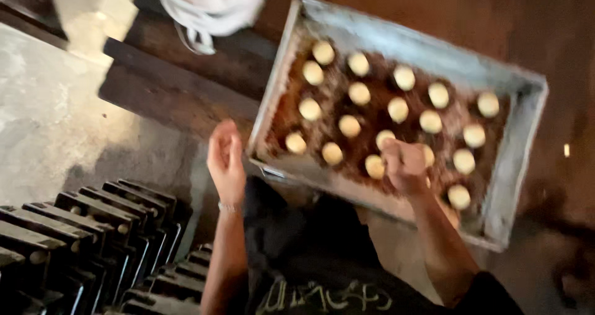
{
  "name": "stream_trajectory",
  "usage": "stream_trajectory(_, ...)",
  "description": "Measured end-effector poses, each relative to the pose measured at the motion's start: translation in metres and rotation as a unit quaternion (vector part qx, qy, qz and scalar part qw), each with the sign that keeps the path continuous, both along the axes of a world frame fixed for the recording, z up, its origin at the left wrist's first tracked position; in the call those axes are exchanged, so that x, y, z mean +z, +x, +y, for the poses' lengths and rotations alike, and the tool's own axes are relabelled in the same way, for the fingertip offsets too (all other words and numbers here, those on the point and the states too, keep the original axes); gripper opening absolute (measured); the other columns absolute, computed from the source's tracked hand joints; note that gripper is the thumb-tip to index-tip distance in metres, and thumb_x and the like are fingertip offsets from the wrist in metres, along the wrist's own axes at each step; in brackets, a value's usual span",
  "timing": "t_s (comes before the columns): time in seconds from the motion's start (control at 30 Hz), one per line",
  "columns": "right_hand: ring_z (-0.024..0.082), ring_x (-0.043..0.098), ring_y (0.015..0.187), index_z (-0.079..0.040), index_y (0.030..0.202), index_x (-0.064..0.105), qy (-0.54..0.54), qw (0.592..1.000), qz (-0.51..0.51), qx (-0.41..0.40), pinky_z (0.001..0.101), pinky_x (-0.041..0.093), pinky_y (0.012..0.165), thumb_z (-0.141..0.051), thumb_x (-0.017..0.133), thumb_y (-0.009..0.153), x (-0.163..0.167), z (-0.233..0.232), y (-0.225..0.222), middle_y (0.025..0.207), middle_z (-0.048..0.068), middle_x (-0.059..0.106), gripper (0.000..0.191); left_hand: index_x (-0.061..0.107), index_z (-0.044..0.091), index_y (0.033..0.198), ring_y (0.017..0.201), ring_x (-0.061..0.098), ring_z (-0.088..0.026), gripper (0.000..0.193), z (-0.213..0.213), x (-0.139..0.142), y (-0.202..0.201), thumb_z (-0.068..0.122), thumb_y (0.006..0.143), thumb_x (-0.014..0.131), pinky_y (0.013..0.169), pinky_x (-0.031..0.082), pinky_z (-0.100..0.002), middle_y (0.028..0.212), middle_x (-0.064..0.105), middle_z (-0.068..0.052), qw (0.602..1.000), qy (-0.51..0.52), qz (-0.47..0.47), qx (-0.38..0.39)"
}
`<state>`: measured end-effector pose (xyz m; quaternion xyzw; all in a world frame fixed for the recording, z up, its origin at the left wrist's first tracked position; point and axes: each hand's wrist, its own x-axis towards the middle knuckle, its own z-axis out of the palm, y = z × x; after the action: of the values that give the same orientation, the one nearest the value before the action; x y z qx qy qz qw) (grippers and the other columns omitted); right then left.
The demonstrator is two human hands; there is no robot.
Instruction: The person takes round dough balls from a baking tray, rolls each one by hand into a rope, and joins the ends to form a ring, placing the shaped rings back onto the tray. They repeat this shaping cycle for dough balls across the tray.
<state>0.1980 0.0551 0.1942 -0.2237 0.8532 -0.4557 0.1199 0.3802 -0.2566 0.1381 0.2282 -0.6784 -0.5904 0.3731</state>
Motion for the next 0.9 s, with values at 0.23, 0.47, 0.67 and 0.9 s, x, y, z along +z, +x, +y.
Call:
stream_trajectory(0.23,0.035,0.069,0.097,-0.019,0.108,0.074,0.283,0.919,0.264,0.072,0.0463,0.055,0.086,-0.036,0.072,0.101,-0.014,-0.191,-0.136,0.095,0.011,0.075,0.019,0.065,0.004,0.128,0.088,0.07,-0.014,0.032,-0.062,0.021,0.027,0.01,0.097,0.066,0.077,0.056,-0.029,0.109,0.072,-0.007,0.986,-0.096,-0.138,0.006)
stream_trajectory(0.47,0.04,0.059,0.119,-0.017,0.141,0.06,0.357,0.814,0.32,0.327,0.0537,0.051,0.088,-0.001,0.055,0.07,-0.027,-0.242,-0.198,0.139,0.013,0.056,0.073,0.068,0.006,0.121,0.087,0.074,-0.021,0.028,-0.13,0.016,0.008,0.011,0.094,0.068,0.075,0.057,-0.034,0.113,0.073,-0.01,0.983,-0.117,-0.124,-0.063)
stream_trajectory(0.67,0.035,0.062,0.113,-0.01,0.136,0.059,0.38,0.866,0.203,0.253,0.0463,0.054,0.091,-0.01,0.061,0.086,-0.031,-0.226,-0.178,0.139,0.013,0.052,0.05,0.069,0.006,0.121,0.085,0.073,-0.024,0.026,-0.159,0.041,-0.026,0.011,0.095,0.069,0.072,0.059,-0.036,0.11,0.07,-0.011,0.966,-0.102,-0.118,-0.206)
stream_trajectory(0.9,0.021,0.071,0.105,-0.005,0.127,0.07,0.027,0.995,0.086,0.031,0.0334,0.053,0.094,-0.027,0.073,0.093,-0.03,-0.154,-0.089,0.114,0.01,0.075,0.041,0.068,0.001,0.121,0.093,0.072,-0.03,0.028,-0.082,0.073,-0.086,0.011,0.094,0.071,0.077,0.059,-0.038,0.113,0.07,-0.016,0.96,-0.145,0.004,-0.239)
